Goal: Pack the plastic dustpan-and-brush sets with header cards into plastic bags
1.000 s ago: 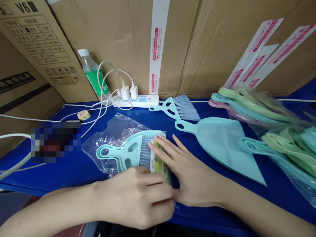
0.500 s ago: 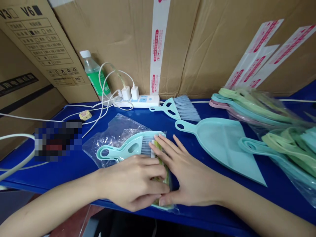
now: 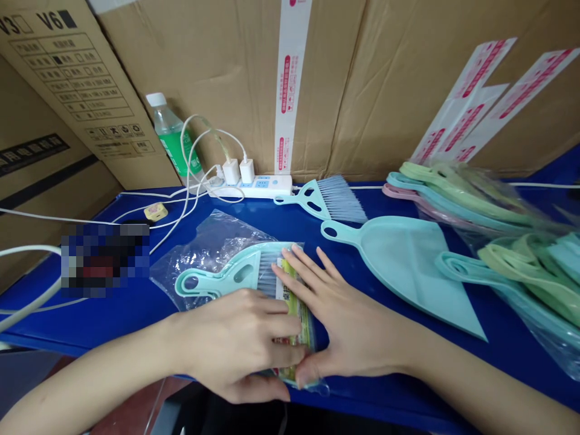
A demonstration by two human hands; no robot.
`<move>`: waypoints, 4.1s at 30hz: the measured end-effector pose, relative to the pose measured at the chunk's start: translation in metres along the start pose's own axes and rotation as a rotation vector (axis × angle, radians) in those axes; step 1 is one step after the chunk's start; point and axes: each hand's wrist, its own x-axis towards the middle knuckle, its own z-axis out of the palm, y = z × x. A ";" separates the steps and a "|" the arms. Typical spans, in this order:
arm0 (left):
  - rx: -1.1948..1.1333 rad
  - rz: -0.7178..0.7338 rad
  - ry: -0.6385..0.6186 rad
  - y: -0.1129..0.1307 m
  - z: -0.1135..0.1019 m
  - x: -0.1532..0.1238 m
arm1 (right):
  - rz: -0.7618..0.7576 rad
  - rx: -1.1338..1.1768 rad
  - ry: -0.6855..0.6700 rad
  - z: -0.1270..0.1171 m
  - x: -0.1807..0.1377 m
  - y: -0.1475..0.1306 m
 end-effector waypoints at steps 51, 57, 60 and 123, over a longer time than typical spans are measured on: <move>0.150 0.031 0.262 0.017 0.014 -0.005 | 0.153 0.388 0.527 -0.012 -0.009 0.007; 0.108 0.001 0.369 0.021 0.009 0.000 | 0.356 0.917 0.406 -0.014 -0.004 0.005; 0.071 -0.015 0.413 0.024 0.016 0.001 | 0.299 1.230 0.213 -0.012 0.000 0.001; -0.326 -0.872 0.452 -0.058 -0.010 -0.017 | 0.315 1.392 0.364 -0.016 0.001 0.008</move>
